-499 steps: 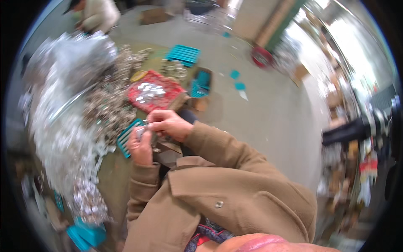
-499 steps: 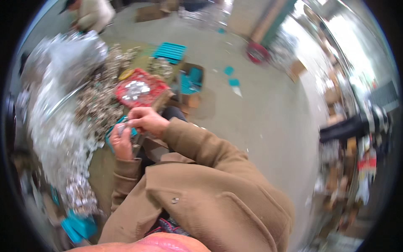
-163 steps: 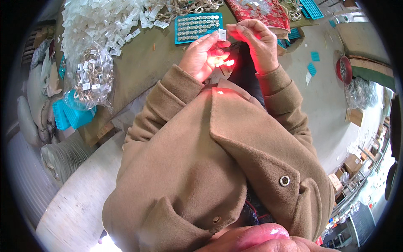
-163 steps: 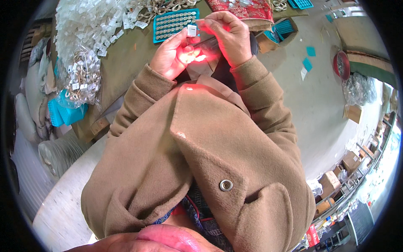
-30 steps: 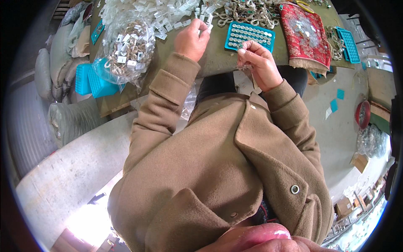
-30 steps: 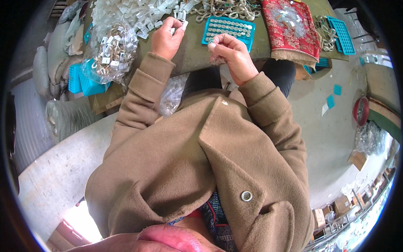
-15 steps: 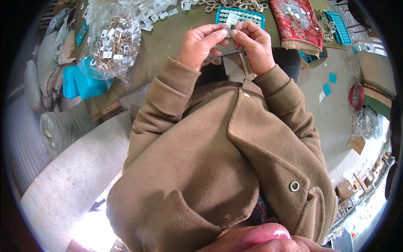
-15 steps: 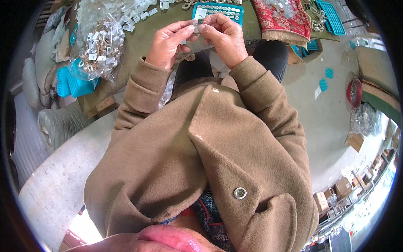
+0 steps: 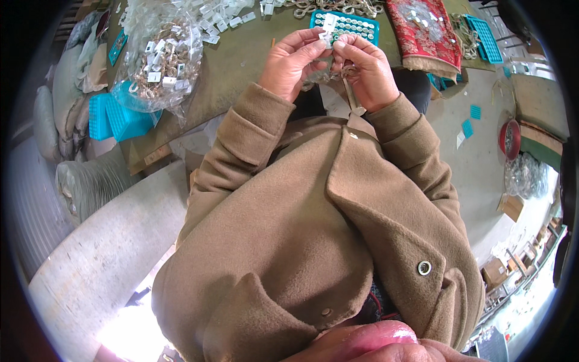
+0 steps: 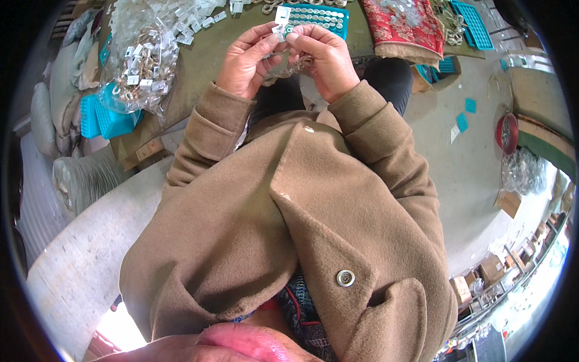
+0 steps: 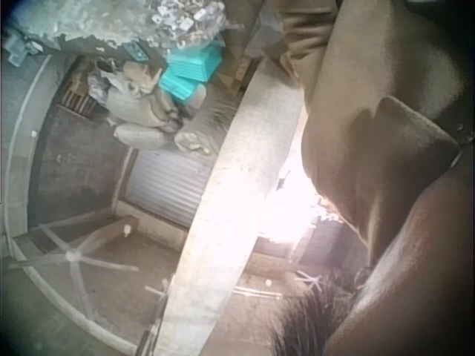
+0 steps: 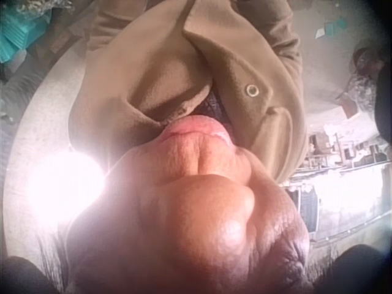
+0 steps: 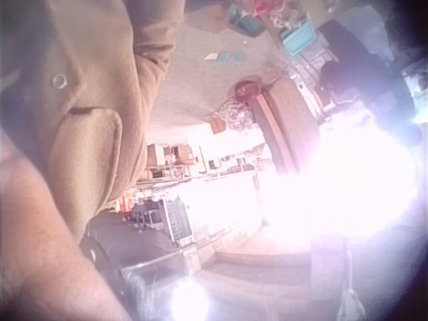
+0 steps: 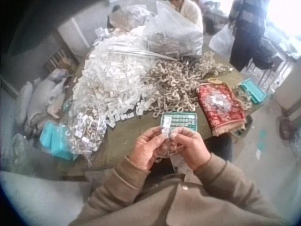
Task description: The person repeatedly picks small white LED modules and metal pins from a table, inserts the pins into the modules, and tests each unit by pressing a button to light a red LED. Completed units are placed into a blue tray. The person continues this cycle throughout the clip.
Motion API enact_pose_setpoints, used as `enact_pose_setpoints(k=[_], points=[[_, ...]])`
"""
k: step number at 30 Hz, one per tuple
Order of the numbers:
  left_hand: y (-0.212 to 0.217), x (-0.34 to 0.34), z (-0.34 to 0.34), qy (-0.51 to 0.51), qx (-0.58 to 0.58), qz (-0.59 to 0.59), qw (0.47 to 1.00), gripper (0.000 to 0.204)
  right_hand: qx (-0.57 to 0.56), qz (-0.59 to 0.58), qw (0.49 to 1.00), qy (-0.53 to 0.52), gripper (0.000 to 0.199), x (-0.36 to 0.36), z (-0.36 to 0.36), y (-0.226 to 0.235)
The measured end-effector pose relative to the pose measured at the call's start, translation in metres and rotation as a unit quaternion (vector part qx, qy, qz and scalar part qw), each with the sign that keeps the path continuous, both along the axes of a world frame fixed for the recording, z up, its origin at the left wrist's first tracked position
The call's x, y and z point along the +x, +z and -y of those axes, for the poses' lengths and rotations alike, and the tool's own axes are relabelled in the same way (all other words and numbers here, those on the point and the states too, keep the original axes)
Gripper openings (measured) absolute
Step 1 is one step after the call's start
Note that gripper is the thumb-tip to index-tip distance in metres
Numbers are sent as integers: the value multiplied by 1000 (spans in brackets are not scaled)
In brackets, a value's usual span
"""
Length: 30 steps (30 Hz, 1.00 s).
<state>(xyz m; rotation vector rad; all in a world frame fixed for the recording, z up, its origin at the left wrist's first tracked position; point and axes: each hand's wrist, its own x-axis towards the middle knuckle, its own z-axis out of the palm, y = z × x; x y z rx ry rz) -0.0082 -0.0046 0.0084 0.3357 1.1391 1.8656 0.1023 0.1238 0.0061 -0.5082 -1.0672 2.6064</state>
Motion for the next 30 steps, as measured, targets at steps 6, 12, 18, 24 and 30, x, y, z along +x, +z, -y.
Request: enact_pose_setpoints(k=[6,12,18,24,30], points=[[5,5,-3,47,-27,-116,992,25,31,-3,999,-5,2,-2,5,1],[4,16,-8,91,-91,-236,963,25,84,12,996,-29,4,-5,3,4],[9,14,-7,61,-84,-231,967,26,220,42,974,-30,6,-2,0,2],[15,8,-6,57,-127,-147,979,23,301,66,951,-9,12,1,3,3],[12,6,-3,70,-151,-129,978,21,430,8,900,-73,18,3,1,2]])
